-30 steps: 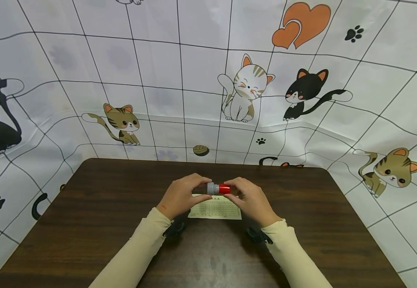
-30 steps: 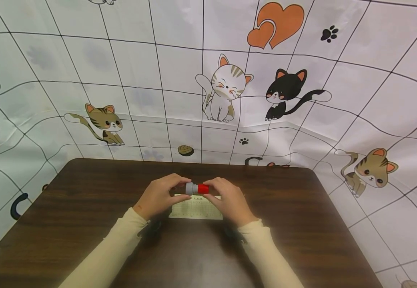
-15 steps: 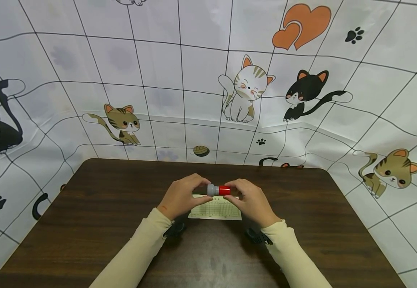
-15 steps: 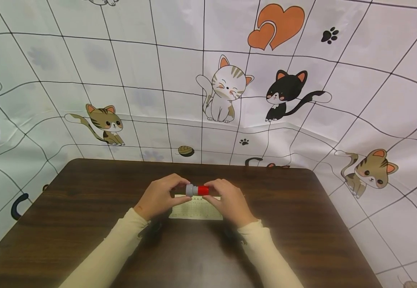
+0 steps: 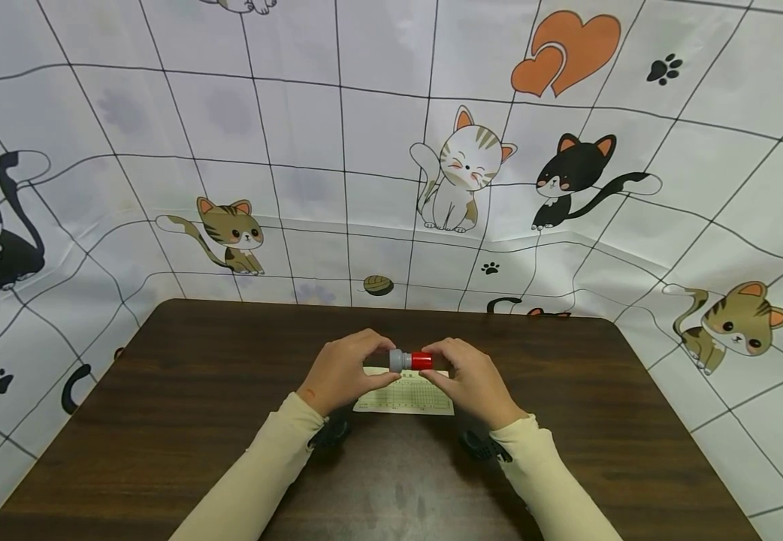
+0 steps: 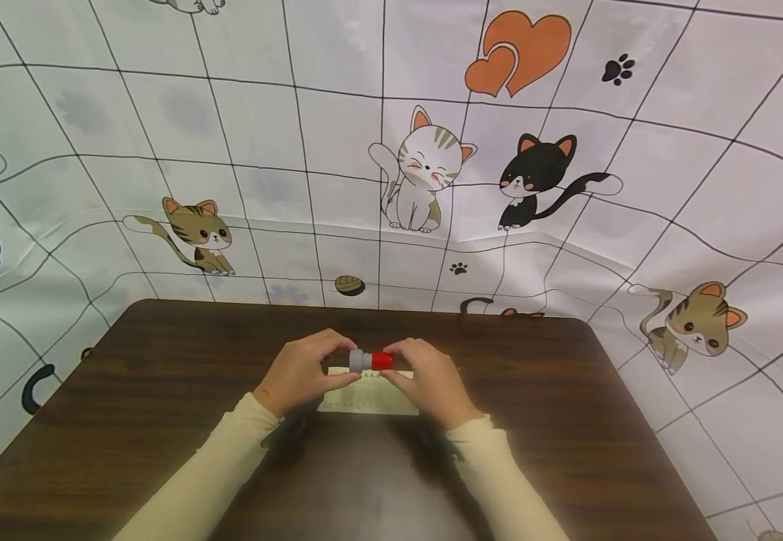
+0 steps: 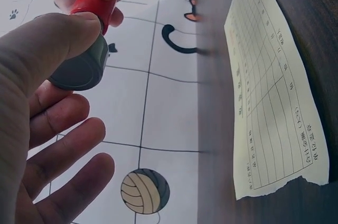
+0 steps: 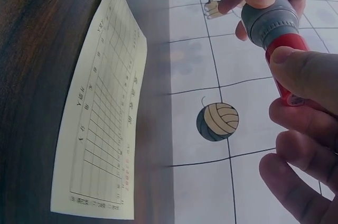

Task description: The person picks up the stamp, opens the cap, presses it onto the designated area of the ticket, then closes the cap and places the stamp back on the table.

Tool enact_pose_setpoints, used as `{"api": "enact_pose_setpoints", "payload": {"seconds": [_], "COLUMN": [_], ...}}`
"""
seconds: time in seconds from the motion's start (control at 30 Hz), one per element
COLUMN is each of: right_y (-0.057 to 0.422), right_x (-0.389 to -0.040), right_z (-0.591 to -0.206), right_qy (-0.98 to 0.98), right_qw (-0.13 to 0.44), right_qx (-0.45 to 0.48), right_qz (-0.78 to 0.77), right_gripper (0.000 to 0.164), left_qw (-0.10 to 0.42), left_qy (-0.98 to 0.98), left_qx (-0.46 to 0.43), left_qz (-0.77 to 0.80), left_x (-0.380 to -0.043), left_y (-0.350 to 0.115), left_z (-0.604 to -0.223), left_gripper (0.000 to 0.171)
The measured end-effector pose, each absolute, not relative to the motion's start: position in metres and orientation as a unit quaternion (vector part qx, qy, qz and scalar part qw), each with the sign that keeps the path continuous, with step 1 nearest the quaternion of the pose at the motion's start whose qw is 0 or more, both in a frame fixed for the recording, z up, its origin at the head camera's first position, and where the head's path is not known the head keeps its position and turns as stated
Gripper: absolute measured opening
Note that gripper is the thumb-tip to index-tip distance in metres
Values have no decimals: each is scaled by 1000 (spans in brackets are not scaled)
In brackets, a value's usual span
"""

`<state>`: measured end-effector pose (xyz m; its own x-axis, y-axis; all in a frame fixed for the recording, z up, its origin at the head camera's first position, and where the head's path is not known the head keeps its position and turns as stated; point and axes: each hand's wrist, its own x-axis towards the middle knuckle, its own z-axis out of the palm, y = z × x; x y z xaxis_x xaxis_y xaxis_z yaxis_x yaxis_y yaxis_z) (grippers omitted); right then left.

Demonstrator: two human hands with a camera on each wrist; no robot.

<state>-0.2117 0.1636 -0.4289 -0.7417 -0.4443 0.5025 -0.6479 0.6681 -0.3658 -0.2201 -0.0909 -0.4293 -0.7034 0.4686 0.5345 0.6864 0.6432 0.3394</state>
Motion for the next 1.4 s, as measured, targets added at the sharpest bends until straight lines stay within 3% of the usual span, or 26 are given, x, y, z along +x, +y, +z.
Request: {"api": "enact_pose_setpoints", "payload": {"seconds": [0.33, 0.83, 1.4], "right_y": [167, 165, 167], "right_x": [-212, -212, -214], "right_z": [-424, -424, -426], "right_qy": [-888, -885, -879], "right_qw": [183, 200, 213], "right_qx": [340, 327, 330], "right_qz": [250, 265, 270], "right_gripper": [33, 32, 35], "left_qw": [175, 204, 183], "left_qy": [-885, -887, -896], "left_qx": [-342, -326, -323], "left_qz": [-263, -256, -244], "left_x": [-220, -219, -220], "left_y": [-93, -93, -91], "left_z": [-427, -427, -428], "left_gripper": [38, 39, 48]}}
